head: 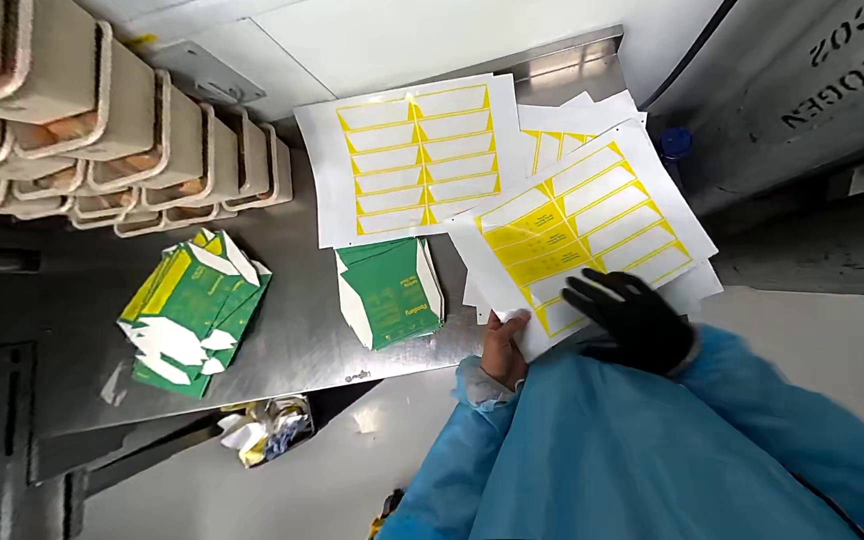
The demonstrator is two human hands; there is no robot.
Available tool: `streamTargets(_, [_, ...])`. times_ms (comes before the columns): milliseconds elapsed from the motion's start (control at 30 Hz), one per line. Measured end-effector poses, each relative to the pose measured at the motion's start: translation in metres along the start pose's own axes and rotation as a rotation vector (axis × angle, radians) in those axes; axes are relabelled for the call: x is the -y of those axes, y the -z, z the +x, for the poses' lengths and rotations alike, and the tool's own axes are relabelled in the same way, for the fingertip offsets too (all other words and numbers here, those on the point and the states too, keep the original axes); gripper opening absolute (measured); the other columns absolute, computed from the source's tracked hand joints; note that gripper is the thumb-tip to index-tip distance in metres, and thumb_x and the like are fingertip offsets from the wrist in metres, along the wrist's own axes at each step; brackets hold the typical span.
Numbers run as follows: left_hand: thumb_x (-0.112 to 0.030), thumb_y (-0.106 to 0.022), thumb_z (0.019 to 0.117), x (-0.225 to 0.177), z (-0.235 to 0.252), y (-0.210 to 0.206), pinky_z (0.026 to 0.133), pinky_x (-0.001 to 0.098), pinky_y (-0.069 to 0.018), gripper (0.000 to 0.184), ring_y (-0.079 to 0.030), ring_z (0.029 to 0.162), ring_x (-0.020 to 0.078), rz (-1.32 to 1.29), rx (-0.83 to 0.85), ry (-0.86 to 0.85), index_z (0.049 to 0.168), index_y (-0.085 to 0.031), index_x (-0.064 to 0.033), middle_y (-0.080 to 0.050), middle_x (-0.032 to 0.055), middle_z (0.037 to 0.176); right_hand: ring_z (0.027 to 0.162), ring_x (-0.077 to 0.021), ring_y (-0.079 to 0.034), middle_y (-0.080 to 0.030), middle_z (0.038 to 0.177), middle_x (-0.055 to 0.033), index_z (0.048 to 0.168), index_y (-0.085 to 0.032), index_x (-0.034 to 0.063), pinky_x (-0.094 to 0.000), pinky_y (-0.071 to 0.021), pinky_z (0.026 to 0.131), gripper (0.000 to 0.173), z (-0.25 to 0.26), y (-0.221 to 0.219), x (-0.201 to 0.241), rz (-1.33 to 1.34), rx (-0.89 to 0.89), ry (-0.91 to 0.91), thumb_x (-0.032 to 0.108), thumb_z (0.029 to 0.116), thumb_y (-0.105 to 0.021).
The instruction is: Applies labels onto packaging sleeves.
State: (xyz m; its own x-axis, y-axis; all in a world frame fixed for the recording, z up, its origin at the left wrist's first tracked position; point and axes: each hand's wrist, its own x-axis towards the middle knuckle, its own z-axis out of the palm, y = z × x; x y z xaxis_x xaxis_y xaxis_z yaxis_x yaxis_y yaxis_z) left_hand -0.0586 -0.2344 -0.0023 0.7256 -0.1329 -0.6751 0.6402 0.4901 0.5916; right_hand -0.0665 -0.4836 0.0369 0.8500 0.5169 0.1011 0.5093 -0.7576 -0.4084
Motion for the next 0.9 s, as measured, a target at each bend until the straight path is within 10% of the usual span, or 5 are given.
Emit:
streamTargets(100, [-0.002,-0.057,0.0820,-0.004,-0.018,-0.021,0.071,0.0424,-0.0616,0.032,-0.073,0.081,0.0207,-0.036,-0.018,0.022,0.114,-0.057,-0.0080,-0.072,0.0094,0.093,0.124,-0.0249,-0.064,-0.064,0.142,-0.0064,0.144,-0.058,0.0149,-0.0407,-0.0539,0.095,0.044,0.005,-0.043,0.010,-0.201,-0.150,0.126,0.008,0.1008,-0.053])
streamTargets(167, [-0.014,-0.058,0.0933,-0.010,-0.018,-0.020,0.076,0.0402,-0.0619,0.026,-0.073,0.086,0.0184,0.030,-0.015,-0.027,0.119,-0.060,-0.0093,-0.073,0.0080,0.098,0.122,-0.0241,-0.064,-0.064,0.141,-0.0042,0.143,-0.059,0.0166,-0.0379,-0.0526,0.095,0.047,-0.002,-0.051,0.008,-0.236,-0.228,0.125,0.002,0.0993,-0.051])
streamTargets(267, [-0.022,-0.057,0.1060,-0.018,-0.003,-0.020,0.075,0.0409,-0.0638,0.024,-0.074,0.084,0.0215,0.124,-0.037,-0.093,0.122,-0.062,-0.0042,-0.074,0.0132,0.099,0.128,-0.0254,-0.058,-0.057,0.150,-0.0057,0.149,-0.052,0.0169,-0.0397,-0.0485,0.101,0.051,-0.011,-0.049,0.001,-0.131,-0.135,0.170,0.011,0.0986,-0.055])
streamTargets(400, [-0.016,-0.062,0.1033,-0.024,0.000,-0.020,0.076,0.0404,-0.0643,0.022,-0.074,0.083,0.0211,0.218,-0.010,-0.255,0.120,-0.063,-0.0033,-0.074,0.0126,0.099,0.142,-0.0188,-0.048,-0.051,0.156,0.0012,0.152,-0.052,0.0187,-0.0457,-0.0424,0.113,0.072,-0.009,-0.023,-0.009,0.226,0.095,0.036,0.061,0.0942,-0.059])
streamTargets(900, [-0.021,-0.074,0.0960,-0.028,-0.015,-0.066,0.071,0.0337,-0.0629,0.020,-0.072,0.077,0.0146,0.219,0.049,-0.269,0.110,-0.070,-0.0071,-0.074,0.0079,0.093,0.106,-0.0168,-0.069,-0.075,0.116,-0.0046,0.120,-0.077,0.0102,-0.0323,-0.0572,0.090,0.030,0.038,-0.006,0.038,0.316,-0.464,-0.307,0.028,0.0961,-0.071])
